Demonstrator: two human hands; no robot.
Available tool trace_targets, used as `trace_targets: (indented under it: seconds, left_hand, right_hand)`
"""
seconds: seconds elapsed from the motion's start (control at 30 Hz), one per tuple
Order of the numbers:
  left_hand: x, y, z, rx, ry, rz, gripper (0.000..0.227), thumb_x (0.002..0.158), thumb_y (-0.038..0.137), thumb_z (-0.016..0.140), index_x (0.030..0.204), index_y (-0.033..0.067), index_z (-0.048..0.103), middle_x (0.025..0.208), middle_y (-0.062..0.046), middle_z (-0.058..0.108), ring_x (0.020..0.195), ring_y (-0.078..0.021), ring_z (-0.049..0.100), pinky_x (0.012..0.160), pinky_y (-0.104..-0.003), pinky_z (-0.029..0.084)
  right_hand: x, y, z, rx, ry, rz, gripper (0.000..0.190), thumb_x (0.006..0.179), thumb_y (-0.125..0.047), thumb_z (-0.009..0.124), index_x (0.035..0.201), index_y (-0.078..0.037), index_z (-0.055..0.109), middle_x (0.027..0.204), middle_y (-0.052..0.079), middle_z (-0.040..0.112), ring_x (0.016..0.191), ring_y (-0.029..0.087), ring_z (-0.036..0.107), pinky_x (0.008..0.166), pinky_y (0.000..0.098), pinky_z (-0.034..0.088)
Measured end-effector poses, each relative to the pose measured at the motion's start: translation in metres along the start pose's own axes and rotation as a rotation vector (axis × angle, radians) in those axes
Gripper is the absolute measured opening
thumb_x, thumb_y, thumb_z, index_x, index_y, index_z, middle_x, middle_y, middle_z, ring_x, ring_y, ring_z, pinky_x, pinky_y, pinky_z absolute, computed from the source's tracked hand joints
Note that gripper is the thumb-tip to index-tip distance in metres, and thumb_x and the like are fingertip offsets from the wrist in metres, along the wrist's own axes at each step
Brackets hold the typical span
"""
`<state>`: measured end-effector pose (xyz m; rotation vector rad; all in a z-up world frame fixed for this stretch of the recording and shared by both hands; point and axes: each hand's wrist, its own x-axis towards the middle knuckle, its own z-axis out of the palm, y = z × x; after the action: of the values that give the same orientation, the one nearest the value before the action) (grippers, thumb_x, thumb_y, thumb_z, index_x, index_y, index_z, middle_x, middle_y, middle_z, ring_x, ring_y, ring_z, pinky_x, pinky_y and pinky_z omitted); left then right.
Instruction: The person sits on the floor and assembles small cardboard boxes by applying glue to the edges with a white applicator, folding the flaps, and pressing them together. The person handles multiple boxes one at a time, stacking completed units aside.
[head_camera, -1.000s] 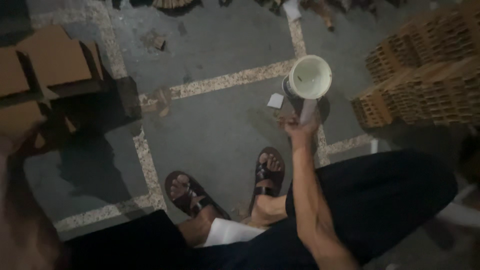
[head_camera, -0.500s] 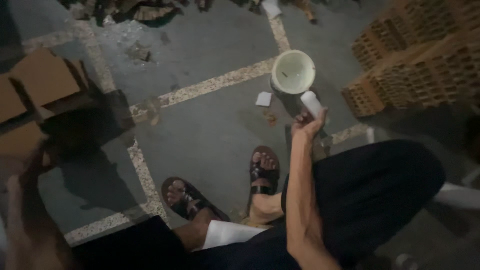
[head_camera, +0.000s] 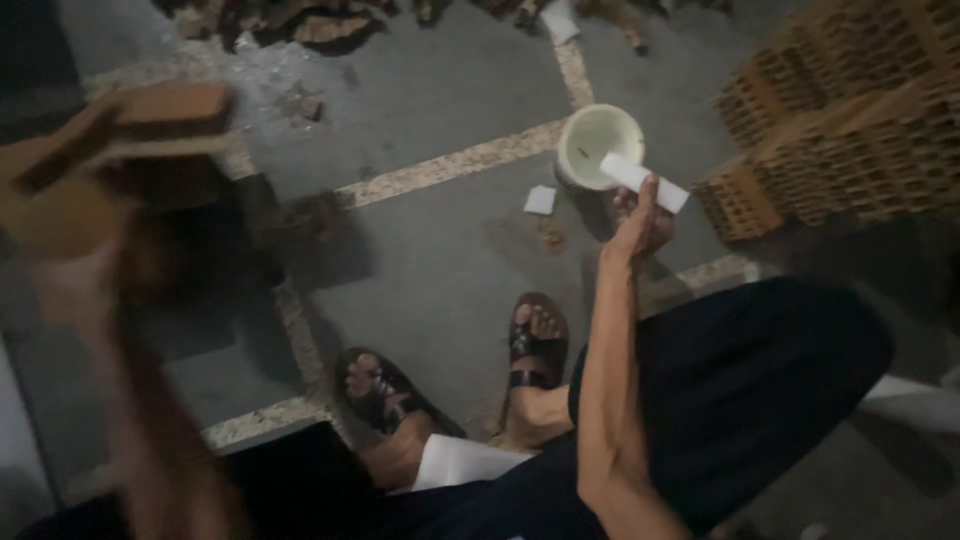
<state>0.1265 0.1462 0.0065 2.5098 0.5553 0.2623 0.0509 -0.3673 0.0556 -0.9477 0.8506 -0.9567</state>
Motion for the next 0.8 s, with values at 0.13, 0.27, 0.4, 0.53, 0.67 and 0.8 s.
trace_targets:
  seconds: [0.13, 0.27, 0.4, 0.53, 0.67, 0.8]
  left_hand:
    - [-0.054, 0.018, 0.018, -0.040, -0.034, -0.081, 0.141, 0.065, 0.083, 0.077, 0.160, -0.0041, 0.020, 0.140, -0.034, 0.040, 0.126, -0.0500, 0.043, 0.104, -0.062, 0.039]
    - [-0.126, 0.047, 0.055, -0.029, -0.117, -0.162, 0.144, 0.062, 0.084, 0.079, 0.159, -0.0044, 0.020, 0.138, -0.034, 0.042, 0.124, -0.0500, 0.045, 0.102, -0.061, 0.040]
    - [-0.185, 0.062, 0.079, 0.031, -0.176, -0.227, 0.147, 0.059, 0.085, 0.080, 0.159, -0.0046, 0.020, 0.136, -0.033, 0.044, 0.122, -0.0500, 0.046, 0.101, -0.061, 0.040]
    - [-0.215, 0.064, 0.078, 0.080, -0.156, -0.127, 0.151, 0.059, 0.086, 0.081, 0.159, -0.0085, 0.018, 0.133, -0.034, 0.044, 0.119, -0.0507, 0.046, 0.099, -0.062, 0.040]
    - [-0.202, 0.075, 0.074, 0.009, -0.226, -0.146, 0.138, 0.068, 0.079, 0.072, 0.160, -0.0062, 0.014, 0.146, -0.035, 0.033, 0.135, -0.0516, 0.035, 0.107, -0.064, 0.032]
    - [-0.162, 0.080, 0.074, -0.029, -0.054, 0.324, 0.118, 0.088, 0.055, 0.079, 0.165, -0.0009, 0.009, 0.164, -0.035, 0.013, 0.152, -0.0569, 0.011, 0.123, -0.070, 0.013]
  right_hand:
    - [0.002, -0.005, 0.024, -0.429, -0.136, -0.210, 0.028, 0.090, -0.020, 0.076, 0.105, 0.004, 0.073, 0.093, 0.011, 0.077, 0.077, 0.018, 0.074, 0.063, 0.0299, 0.060]
    - [0.021, -0.015, 0.032, -0.789, -0.296, -0.553, 0.032, 0.084, -0.021, 0.083, 0.103, 0.004, 0.074, 0.092, 0.014, 0.078, 0.081, 0.023, 0.077, 0.071, 0.0351, 0.061]
    - [0.050, -0.024, 0.044, -1.196, -0.327, -0.613, 0.036, 0.074, -0.024, 0.090, 0.098, 0.001, 0.079, 0.093, 0.019, 0.078, 0.082, 0.033, 0.076, 0.076, 0.0439, 0.058]
    - [0.058, -0.023, 0.051, -1.310, -0.427, -0.418, 0.038, 0.068, -0.023, 0.086, 0.100, -0.003, 0.080, 0.093, 0.020, 0.078, 0.085, 0.034, 0.077, 0.078, 0.0425, 0.058]
    - [0.058, -0.013, 0.064, -1.542, -0.426, -0.308, 0.041, 0.062, -0.021, 0.088, 0.099, -0.004, 0.081, 0.091, 0.021, 0.075, 0.083, 0.036, 0.074, 0.073, 0.0434, 0.057]
    - [0.067, -0.023, 0.064, -1.466, -0.447, -0.224, 0.039, 0.069, -0.024, 0.089, 0.101, -0.003, 0.081, 0.091, 0.017, 0.078, 0.081, 0.026, 0.077, 0.076, 0.0393, 0.060]
